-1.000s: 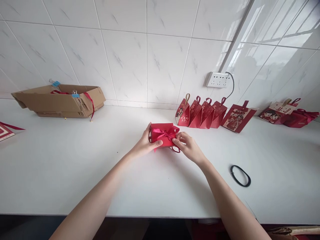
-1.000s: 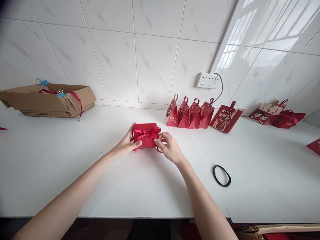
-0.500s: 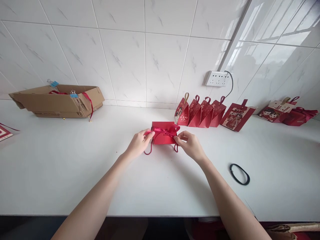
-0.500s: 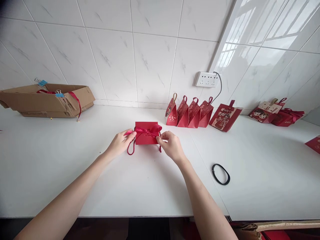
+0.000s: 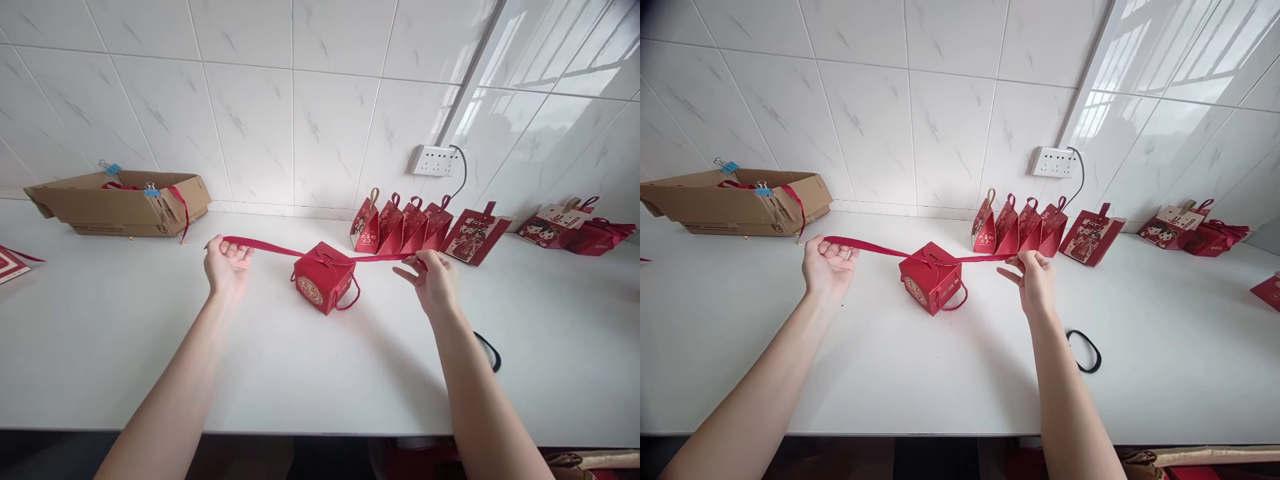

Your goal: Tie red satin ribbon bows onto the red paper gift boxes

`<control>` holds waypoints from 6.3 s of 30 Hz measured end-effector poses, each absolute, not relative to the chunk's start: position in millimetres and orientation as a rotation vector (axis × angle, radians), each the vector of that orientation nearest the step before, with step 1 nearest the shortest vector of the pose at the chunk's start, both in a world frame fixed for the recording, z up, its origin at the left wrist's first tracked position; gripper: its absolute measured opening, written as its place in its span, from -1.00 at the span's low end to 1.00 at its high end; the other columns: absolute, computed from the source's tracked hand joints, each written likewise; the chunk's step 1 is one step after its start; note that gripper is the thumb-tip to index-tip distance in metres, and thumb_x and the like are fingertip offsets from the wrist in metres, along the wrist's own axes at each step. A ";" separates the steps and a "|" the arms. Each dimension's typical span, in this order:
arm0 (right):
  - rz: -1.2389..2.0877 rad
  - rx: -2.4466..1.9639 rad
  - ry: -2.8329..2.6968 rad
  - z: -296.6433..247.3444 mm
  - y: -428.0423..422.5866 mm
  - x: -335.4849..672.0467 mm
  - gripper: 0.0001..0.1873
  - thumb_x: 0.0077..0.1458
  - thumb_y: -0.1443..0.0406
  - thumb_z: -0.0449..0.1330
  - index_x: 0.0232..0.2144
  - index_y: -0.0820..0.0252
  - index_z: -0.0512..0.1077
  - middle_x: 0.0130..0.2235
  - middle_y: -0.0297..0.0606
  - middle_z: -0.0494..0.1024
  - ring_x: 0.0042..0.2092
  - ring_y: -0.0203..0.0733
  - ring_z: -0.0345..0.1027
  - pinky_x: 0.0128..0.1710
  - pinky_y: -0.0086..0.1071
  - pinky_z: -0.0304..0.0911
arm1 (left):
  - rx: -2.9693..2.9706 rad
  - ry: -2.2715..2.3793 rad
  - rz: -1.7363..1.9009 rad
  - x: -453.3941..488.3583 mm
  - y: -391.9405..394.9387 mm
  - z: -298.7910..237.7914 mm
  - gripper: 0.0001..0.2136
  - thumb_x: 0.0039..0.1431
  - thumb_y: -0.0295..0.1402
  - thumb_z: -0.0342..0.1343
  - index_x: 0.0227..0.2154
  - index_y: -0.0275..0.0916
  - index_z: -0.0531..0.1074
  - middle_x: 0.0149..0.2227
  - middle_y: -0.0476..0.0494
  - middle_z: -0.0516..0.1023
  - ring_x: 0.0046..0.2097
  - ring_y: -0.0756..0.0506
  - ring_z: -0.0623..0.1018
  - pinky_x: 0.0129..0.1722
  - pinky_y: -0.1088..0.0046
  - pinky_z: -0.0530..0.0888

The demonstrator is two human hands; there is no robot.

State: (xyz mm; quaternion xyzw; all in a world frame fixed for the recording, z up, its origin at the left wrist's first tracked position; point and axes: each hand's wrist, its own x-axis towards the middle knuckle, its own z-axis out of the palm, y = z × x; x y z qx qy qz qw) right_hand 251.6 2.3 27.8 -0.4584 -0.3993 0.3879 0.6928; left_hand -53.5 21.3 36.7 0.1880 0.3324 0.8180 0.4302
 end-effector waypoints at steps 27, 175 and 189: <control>1.198 -1.024 -1.878 13.1 -5.2 223.9 -0.25 -0.09 0.11 0.28 0.13 0.04 0.11 0.14 -0.11 0.25 0.08 0.02 0.22 -0.15 -0.15 0.35 | 1.658 1.319 1.096 0.1 -10.0 15.4 -0.75 -0.04 -0.13 0.13 -0.40 -0.20 0.32 -0.38 -0.06 0.50 -0.42 -0.05 0.47 -0.49 0.48 0.34; 0.114 -1.219 -2.212 45.3 -67.7 191.0 -0.85 0.13 0.39 0.02 -0.44 0.19 0.35 -0.20 -0.17 0.36 -0.36 -0.25 0.34 -0.34 -0.35 0.28 | 1.838 1.085 0.753 16.9 -41.8 55.2 -0.85 -0.09 -0.28 0.02 -0.59 -0.26 0.31 -0.14 -0.15 0.38 -0.17 -0.12 0.43 -0.19 0.36 0.36; 0.333 -1.144 -2.027 29.8 -66.4 188.8 -0.87 0.04 0.40 0.03 -0.50 0.16 0.33 -0.26 -0.22 0.35 -0.32 -0.23 0.29 -0.25 -0.29 0.25 | 1.889 1.237 1.090 31.7 -45.2 38.3 -0.86 -0.05 -0.41 -0.04 -0.66 -0.19 0.20 -0.59 0.04 0.29 -0.48 -0.03 0.27 -0.43 0.44 0.18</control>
